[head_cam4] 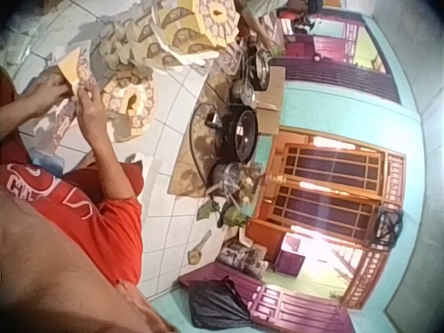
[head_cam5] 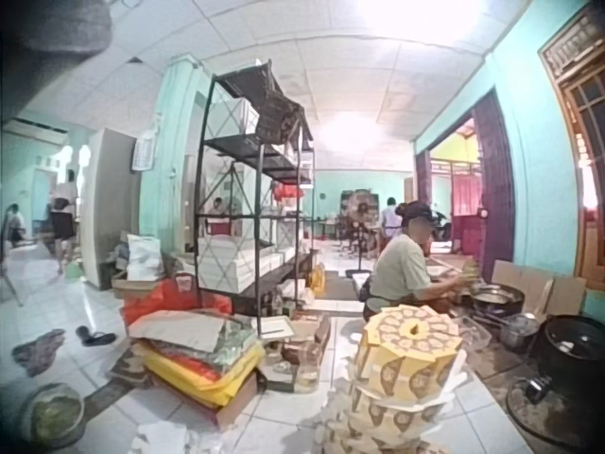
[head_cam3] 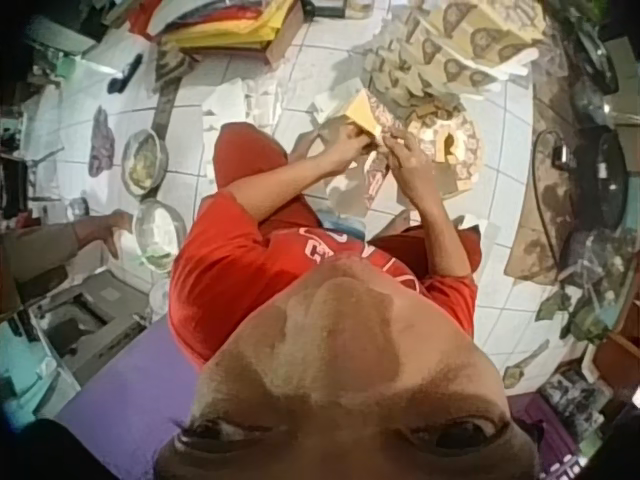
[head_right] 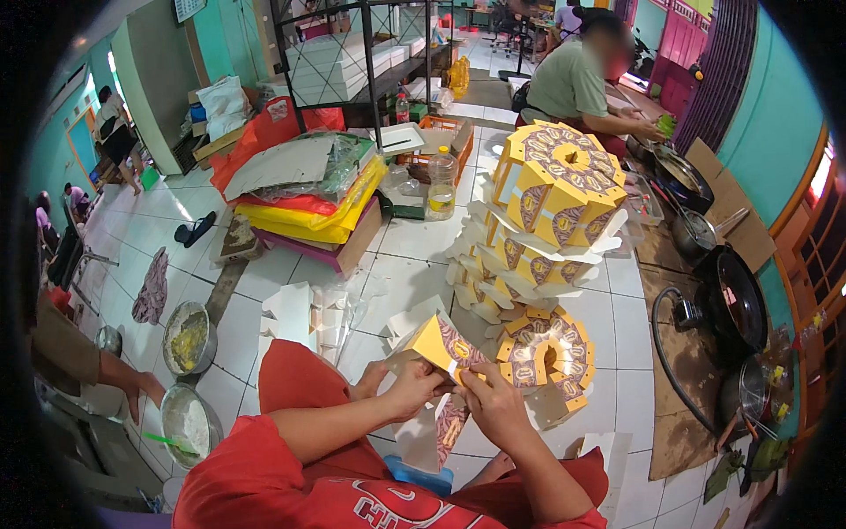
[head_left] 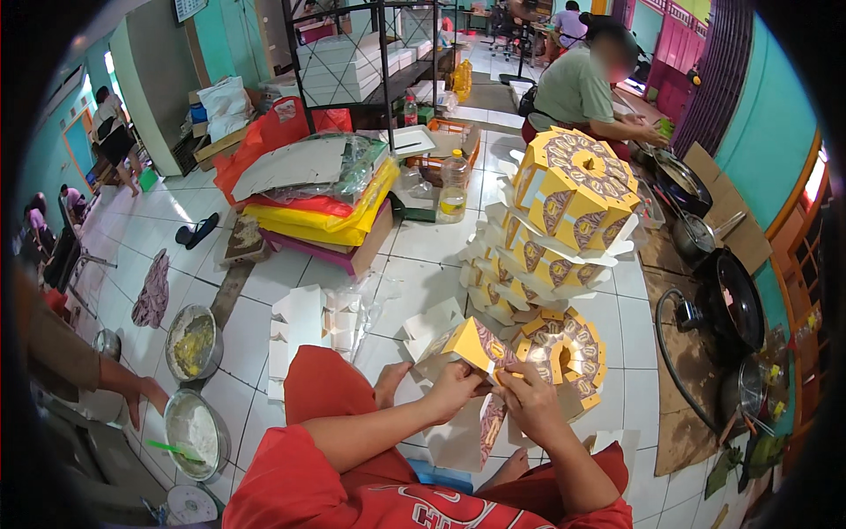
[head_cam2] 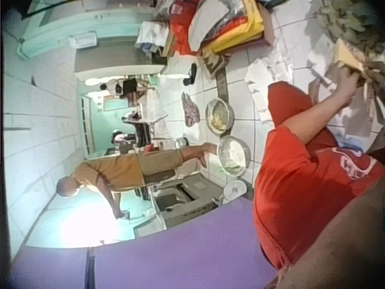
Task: Folding and stacking cardboard bakery boxes on the floor.
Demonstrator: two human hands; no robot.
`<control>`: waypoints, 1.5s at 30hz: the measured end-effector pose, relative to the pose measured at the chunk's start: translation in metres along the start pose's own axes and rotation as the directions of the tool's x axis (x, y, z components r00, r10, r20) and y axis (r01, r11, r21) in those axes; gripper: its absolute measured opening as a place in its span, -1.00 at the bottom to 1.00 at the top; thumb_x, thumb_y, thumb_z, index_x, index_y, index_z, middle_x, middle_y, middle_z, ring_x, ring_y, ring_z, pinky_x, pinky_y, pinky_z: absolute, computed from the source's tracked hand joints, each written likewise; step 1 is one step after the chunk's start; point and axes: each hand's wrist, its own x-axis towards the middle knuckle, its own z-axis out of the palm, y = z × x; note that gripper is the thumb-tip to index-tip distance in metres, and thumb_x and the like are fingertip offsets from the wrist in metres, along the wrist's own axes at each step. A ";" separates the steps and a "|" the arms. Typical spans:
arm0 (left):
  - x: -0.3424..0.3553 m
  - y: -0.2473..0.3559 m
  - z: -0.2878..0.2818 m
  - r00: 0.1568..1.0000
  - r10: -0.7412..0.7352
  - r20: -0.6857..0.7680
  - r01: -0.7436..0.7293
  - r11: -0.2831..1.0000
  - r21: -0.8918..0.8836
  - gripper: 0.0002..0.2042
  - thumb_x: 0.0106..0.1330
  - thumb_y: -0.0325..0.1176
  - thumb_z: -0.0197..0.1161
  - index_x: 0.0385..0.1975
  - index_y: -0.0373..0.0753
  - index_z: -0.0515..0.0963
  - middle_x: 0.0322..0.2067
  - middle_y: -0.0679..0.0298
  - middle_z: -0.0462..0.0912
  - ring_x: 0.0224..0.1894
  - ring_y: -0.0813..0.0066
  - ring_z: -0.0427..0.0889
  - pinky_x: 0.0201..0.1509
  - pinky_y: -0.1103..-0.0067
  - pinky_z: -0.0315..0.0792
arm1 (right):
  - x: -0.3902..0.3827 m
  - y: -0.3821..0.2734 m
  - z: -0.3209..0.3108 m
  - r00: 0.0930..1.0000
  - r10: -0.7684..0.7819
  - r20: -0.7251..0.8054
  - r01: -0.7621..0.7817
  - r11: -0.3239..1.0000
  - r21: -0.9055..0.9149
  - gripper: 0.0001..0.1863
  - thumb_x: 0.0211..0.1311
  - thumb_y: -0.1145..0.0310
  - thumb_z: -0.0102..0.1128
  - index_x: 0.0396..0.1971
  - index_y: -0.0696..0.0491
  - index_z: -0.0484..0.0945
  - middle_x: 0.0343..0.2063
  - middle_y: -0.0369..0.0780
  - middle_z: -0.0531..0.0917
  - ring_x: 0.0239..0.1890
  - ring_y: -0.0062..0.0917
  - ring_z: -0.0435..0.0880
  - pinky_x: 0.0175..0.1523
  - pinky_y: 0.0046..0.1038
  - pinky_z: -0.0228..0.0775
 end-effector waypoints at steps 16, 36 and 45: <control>0.000 0.014 0.001 1.000 -0.006 0.012 0.006 1.000 0.026 -0.77 0.23 -0.53 -0.05 -0.11 -0.33 0.36 -0.16 0.25 0.47 -0.15 0.45 0.51 -0.07 0.56 0.46 | 0.003 0.002 -0.002 0.997 -0.079 -0.010 0.079 0.995 -0.066 -0.67 -0.10 0.49 0.19 -0.23 0.12 0.44 -0.31 -0.13 0.46 -0.37 -0.28 0.54 -0.33 -0.38 0.42; -0.014 0.052 0.013 0.996 0.079 0.044 -0.090 0.880 0.465 -0.77 0.22 -0.58 -0.07 -0.12 -0.38 0.37 -0.17 0.15 0.49 -0.14 0.41 0.51 0.00 0.55 0.40 | 0.007 -0.001 -0.018 0.987 -0.139 -0.086 0.132 0.988 -0.082 -0.62 -0.17 0.57 0.17 -0.21 0.09 0.47 -0.35 -0.15 0.46 -0.43 -0.37 0.51 -0.38 -0.45 0.39; -0.009 0.026 0.014 0.990 0.098 0.100 -0.116 0.974 0.196 -0.75 0.17 -0.57 0.00 -0.13 -0.35 0.40 -0.21 0.23 0.52 -0.19 0.53 0.51 -0.12 0.63 0.41 | 0.005 -0.007 -0.010 0.985 -0.167 -0.030 0.157 0.964 -0.215 -0.63 -0.17 0.57 0.12 -0.22 0.17 0.45 -0.34 -0.11 0.46 -0.38 -0.34 0.51 -0.35 -0.44 0.39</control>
